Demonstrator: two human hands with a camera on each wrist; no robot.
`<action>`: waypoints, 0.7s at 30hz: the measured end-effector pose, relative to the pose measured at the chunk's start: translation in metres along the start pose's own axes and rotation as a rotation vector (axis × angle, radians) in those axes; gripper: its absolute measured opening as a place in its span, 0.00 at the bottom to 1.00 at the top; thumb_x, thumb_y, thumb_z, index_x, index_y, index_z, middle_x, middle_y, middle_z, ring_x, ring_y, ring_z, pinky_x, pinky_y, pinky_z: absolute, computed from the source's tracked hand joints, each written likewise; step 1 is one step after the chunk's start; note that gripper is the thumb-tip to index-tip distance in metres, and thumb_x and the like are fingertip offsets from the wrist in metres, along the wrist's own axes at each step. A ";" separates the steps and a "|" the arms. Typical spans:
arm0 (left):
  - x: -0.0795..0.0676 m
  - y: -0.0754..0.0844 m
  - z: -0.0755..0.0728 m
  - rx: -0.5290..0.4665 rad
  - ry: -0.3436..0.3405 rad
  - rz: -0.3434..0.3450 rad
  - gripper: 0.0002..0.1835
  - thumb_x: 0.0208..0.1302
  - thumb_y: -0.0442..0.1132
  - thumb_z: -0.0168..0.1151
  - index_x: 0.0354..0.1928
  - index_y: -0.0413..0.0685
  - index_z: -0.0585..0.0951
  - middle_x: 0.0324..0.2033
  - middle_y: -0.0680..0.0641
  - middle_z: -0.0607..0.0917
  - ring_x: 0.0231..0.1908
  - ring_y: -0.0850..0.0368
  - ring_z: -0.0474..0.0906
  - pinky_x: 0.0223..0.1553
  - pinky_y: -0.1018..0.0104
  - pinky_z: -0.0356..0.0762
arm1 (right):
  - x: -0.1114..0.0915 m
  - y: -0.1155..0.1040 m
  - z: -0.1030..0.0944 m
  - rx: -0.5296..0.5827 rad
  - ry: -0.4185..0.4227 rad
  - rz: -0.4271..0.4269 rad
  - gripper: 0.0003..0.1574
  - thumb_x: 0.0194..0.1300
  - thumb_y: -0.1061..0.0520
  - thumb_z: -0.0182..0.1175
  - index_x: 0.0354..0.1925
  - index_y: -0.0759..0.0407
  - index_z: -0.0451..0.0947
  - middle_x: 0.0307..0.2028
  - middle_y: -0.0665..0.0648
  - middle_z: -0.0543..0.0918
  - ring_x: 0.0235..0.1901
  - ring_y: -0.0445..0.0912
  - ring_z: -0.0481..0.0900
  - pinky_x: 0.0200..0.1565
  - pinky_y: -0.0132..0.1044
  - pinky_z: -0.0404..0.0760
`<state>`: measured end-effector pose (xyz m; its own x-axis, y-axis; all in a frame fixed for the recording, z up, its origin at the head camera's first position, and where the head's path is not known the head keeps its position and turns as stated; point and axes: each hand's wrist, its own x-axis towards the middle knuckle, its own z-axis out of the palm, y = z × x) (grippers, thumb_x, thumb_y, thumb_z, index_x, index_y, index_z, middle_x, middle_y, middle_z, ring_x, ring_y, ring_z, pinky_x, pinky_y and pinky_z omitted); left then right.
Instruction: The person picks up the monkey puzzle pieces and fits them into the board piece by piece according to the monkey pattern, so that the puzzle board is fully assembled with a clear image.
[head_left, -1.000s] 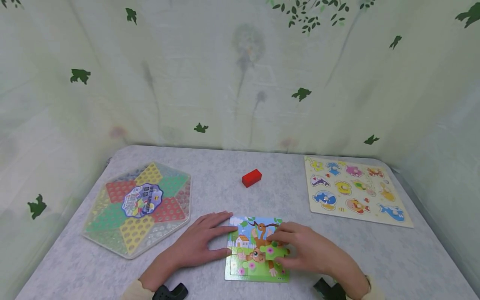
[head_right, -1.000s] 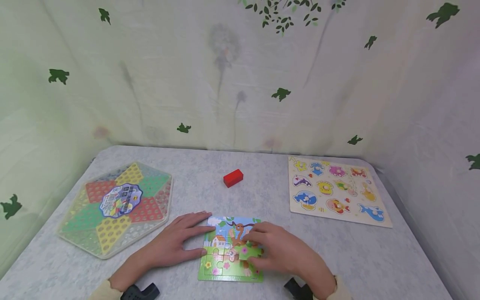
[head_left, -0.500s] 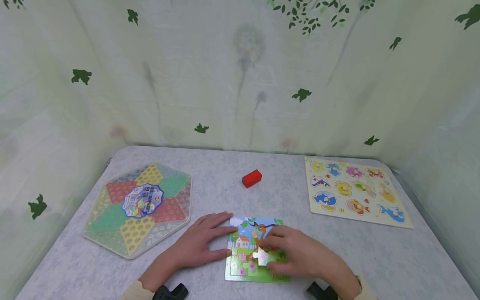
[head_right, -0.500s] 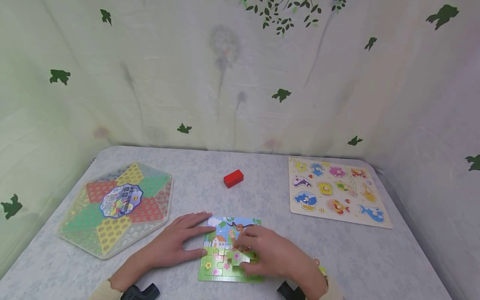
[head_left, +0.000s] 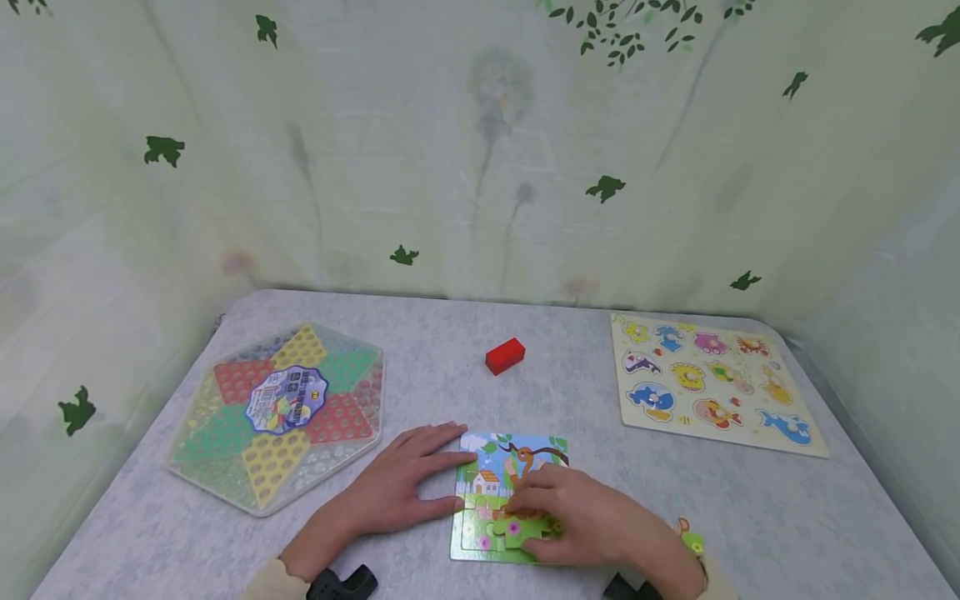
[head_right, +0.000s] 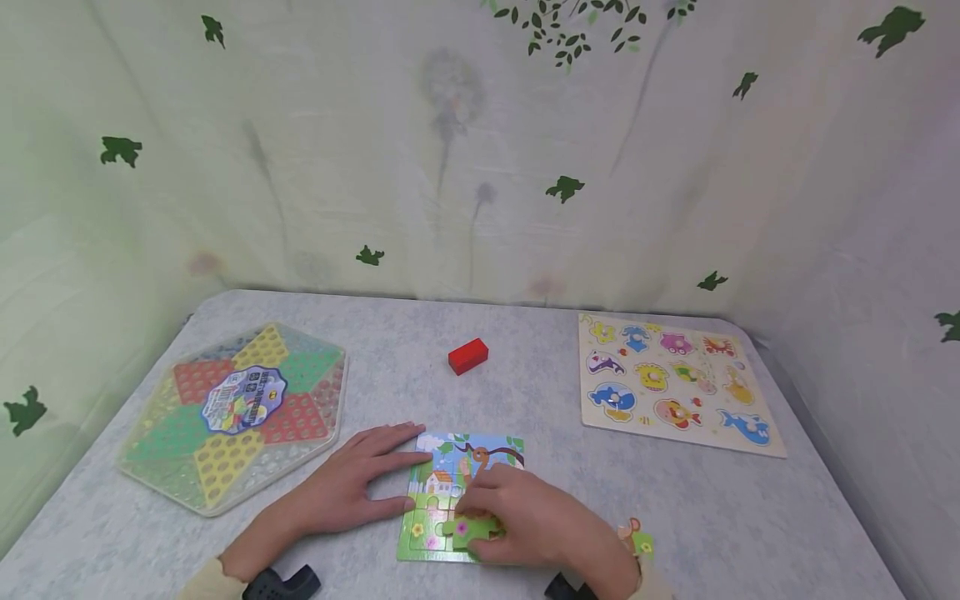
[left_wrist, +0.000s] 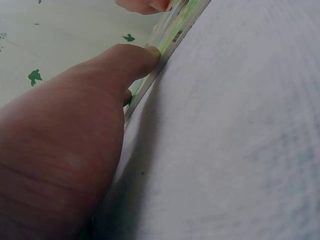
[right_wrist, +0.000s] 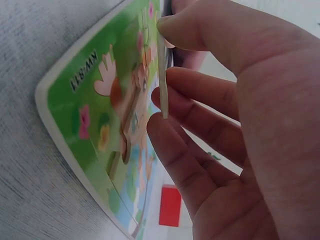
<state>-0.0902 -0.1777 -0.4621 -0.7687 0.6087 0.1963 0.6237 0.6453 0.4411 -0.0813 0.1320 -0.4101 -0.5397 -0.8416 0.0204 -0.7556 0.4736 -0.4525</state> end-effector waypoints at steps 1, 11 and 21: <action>0.000 0.000 0.000 0.000 -0.001 0.000 0.30 0.68 0.68 0.61 0.69 0.69 0.78 0.76 0.54 0.68 0.76 0.52 0.62 0.72 0.46 0.64 | 0.000 0.000 0.001 0.002 -0.002 -0.007 0.17 0.67 0.47 0.69 0.54 0.44 0.85 0.52 0.39 0.83 0.53 0.36 0.78 0.56 0.31 0.80; 0.000 0.000 0.000 0.000 -0.003 -0.005 0.30 0.68 0.68 0.61 0.69 0.69 0.78 0.76 0.54 0.68 0.76 0.52 0.62 0.72 0.46 0.63 | 0.002 0.001 0.005 -0.030 0.002 -0.058 0.14 0.69 0.48 0.68 0.52 0.40 0.88 0.49 0.38 0.82 0.48 0.33 0.76 0.52 0.25 0.78; 0.000 0.000 0.001 0.034 0.022 0.019 0.30 0.69 0.67 0.60 0.68 0.68 0.78 0.76 0.52 0.69 0.75 0.50 0.64 0.71 0.46 0.65 | 0.002 0.000 0.010 -0.079 0.051 -0.092 0.15 0.68 0.48 0.69 0.52 0.40 0.88 0.48 0.39 0.82 0.46 0.33 0.76 0.50 0.22 0.76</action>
<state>-0.0899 -0.1772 -0.4625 -0.7592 0.6113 0.2236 0.6425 0.6490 0.4074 -0.0788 0.1278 -0.4189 -0.4833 -0.8692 0.1045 -0.8285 0.4156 -0.3752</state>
